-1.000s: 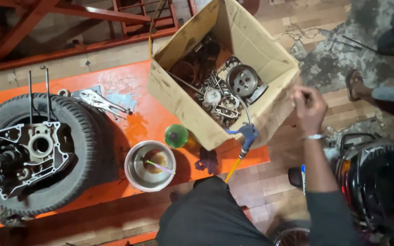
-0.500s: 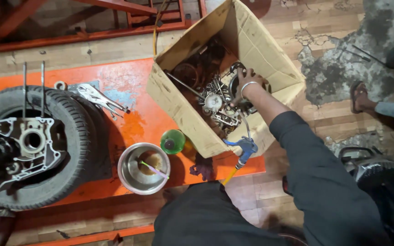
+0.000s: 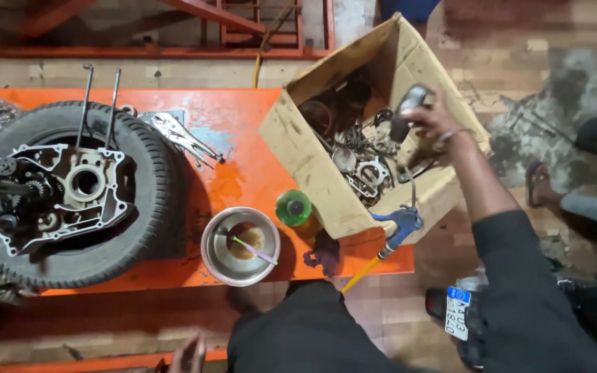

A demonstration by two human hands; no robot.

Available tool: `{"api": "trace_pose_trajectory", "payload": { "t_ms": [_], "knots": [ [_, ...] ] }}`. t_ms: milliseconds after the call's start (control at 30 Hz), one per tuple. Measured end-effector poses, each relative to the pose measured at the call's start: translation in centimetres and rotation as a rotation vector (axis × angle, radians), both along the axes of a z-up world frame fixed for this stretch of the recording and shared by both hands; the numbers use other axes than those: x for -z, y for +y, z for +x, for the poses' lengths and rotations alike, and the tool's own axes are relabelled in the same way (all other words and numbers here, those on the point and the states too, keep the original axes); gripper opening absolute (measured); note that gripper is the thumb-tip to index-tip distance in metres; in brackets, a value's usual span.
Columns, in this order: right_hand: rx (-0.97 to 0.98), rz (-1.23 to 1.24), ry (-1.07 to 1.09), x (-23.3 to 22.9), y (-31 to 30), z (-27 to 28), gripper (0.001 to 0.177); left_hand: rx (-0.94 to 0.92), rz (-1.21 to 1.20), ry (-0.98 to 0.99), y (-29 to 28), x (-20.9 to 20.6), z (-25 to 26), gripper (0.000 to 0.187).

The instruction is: The person cleans various mechanical parts, including gears and a clutch plate, by pouring liquid from a green bottle into a metal bowl and scrubbing them with a toothbrush. The person also uses a compressed air gun to blow off debris from the parts and wipes them with a cloth before placing them into a cardboard box.

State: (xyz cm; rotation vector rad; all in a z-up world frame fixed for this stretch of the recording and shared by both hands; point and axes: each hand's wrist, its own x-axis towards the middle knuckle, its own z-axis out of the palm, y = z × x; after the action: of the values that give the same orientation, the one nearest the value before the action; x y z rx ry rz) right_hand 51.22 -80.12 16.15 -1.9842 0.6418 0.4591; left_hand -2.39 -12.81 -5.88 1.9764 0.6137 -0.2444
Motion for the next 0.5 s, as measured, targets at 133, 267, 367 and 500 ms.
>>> {"api": "trace_pose_trajectory", "payload": {
  "t_ms": [133, 267, 367, 500],
  "knots": [
    [0.069, 0.737, -0.505, -7.7, -0.1, -3.4, 0.098, 0.166, -0.073, -0.181, -8.0, -16.5, 19.1, 0.037],
    [0.066, 1.036, -0.846, -10.5, 0.6, -8.2, 0.088, 0.557, -0.285, -0.400, -11.7, -26.0, 28.1, 0.032],
    [-0.009, 0.946, -0.877, -13.2, 3.5, -11.6, 0.095, 0.776, -0.418, -0.407, -13.3, -28.7, 30.5, 0.033],
    [-0.154, 0.841, -0.828, -18.0, 16.1, -19.1, 0.110, 0.881, -0.588, -0.518, -15.3, -33.0, 30.9, 0.034]
  ]
}}
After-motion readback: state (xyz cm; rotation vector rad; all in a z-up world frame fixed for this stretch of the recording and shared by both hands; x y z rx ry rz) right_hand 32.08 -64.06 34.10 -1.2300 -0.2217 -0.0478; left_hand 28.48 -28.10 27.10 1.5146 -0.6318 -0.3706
